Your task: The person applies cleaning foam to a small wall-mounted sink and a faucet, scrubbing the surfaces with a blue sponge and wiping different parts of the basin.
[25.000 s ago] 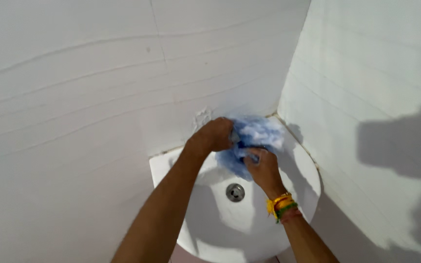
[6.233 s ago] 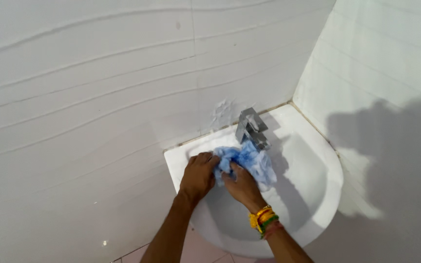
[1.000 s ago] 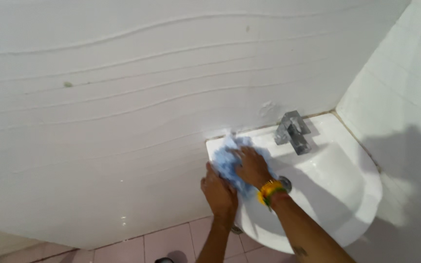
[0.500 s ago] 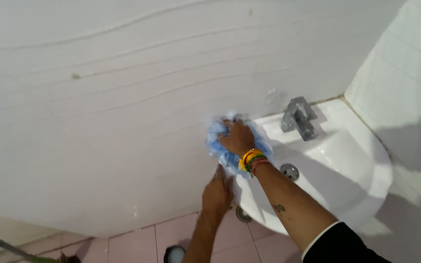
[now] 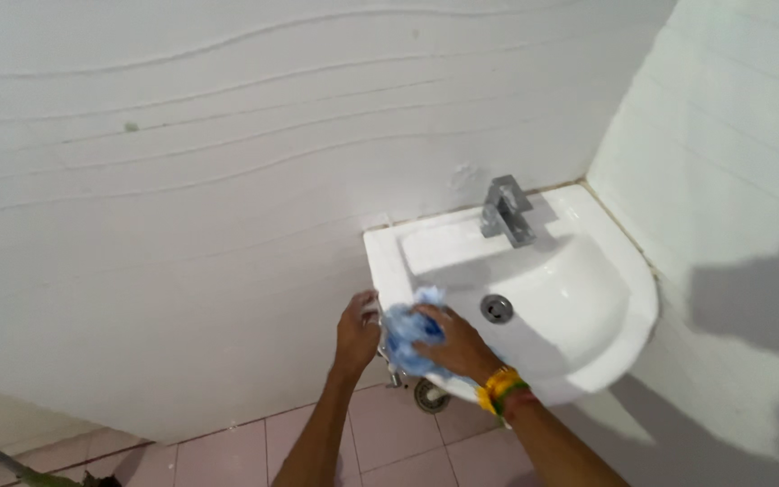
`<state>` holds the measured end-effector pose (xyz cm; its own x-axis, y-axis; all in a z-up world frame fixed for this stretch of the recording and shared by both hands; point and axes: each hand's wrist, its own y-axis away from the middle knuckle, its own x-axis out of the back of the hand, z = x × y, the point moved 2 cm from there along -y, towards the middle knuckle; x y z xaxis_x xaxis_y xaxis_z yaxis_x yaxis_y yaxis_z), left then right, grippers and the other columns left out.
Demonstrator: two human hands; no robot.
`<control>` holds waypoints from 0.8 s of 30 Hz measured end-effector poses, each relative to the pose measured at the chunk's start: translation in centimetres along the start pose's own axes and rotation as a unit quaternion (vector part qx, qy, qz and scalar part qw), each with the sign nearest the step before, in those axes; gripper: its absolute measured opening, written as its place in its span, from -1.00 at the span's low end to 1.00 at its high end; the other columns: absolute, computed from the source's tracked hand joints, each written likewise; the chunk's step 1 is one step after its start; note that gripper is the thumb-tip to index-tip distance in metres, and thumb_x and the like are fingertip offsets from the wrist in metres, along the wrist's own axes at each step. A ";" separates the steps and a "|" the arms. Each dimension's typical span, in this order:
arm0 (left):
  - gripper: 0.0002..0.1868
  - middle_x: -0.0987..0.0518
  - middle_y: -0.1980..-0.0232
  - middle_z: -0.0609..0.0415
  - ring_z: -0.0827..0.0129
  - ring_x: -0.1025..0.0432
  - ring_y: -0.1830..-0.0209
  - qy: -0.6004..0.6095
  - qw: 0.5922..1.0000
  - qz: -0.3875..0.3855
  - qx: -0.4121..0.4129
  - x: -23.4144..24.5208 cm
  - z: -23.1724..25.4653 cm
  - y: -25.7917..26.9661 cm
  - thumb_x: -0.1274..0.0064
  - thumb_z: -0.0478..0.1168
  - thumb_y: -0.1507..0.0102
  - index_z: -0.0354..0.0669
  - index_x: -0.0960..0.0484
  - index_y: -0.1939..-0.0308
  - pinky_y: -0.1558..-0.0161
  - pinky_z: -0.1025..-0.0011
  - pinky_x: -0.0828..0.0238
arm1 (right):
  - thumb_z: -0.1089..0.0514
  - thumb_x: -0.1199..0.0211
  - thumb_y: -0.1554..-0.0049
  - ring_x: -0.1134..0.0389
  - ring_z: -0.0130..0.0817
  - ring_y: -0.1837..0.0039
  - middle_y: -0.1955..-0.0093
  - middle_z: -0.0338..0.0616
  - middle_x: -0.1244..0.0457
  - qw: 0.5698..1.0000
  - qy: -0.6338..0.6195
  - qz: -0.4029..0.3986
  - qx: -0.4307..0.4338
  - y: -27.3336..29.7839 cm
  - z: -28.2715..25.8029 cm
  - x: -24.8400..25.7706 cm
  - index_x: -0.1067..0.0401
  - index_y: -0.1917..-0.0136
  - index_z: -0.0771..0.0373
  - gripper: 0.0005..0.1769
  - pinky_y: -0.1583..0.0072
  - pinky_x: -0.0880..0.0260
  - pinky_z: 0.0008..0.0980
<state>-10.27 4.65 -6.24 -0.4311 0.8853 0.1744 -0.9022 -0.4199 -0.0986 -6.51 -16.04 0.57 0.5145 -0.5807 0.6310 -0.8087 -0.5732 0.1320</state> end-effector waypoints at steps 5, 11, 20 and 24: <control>-0.29 -0.15 -0.59 -0.12 -0.13 -0.03 -0.56 -0.342 0.932 -0.109 -0.046 -3.0 4.3 3.0 0.03 -0.48 -0.10 -0.20 -0.35 -0.39 -0.51 0.19 -0.06 | -0.20 -0.41 -0.02 -0.31 -0.17 -0.42 -0.50 -0.13 -0.22 0.996 0.054 -0.075 0.003 6.9 6.4 4.7 -0.29 -0.47 -0.11 -0.21 -0.39 -0.33 -0.21; -0.16 0.03 -0.66 -0.04 0.01 0.16 -0.66 -0.473 0.848 -0.223 -0.090 -3.2 4.7 8.0 -0.03 -0.37 -0.18 -0.22 -0.09 -0.55 -0.57 0.22 0.11 | -0.51 -0.12 -0.04 -0.21 0.06 -0.47 -0.50 -0.22 -0.21 0.917 0.359 -0.022 -0.175 9.0 8.7 10.8 -0.21 -0.54 -0.17 -0.11 -0.47 0.03 0.33; -0.09 0.24 -0.71 0.09 0.16 0.21 -0.68 -0.606 0.741 -0.290 0.002 -3.9 8.4 8.8 0.01 -0.34 -0.23 -0.10 0.11 -0.61 -0.56 0.17 0.08 | 0.05 -0.54 0.17 -0.05 0.15 -0.55 -0.57 0.06 -0.05 0.978 0.202 0.026 0.049 9.8 1.3 -0.8 -0.13 -0.57 -0.10 0.09 -0.46 0.00 0.26; 0.00 0.30 -0.72 0.07 0.16 0.24 -0.70 -0.657 0.690 -0.302 0.026 -4.9 9.7 9.1 -0.02 -0.35 -0.19 -0.08 0.19 -0.63 -0.59 0.18 0.12 | 0.25 -0.39 0.06 -0.05 0.15 -0.55 -0.60 -0.01 -0.04 0.937 0.344 0.026 0.061 12.2 6.5 3.5 -0.22 -0.54 -0.26 -0.05 -0.43 0.04 0.42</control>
<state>-16.51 -5.50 1.49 0.4148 -0.0306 0.9094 -0.9073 -0.0898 0.4108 -12.73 -28.86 -0.59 0.1366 -0.1241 0.9828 -0.7668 -0.6414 0.0256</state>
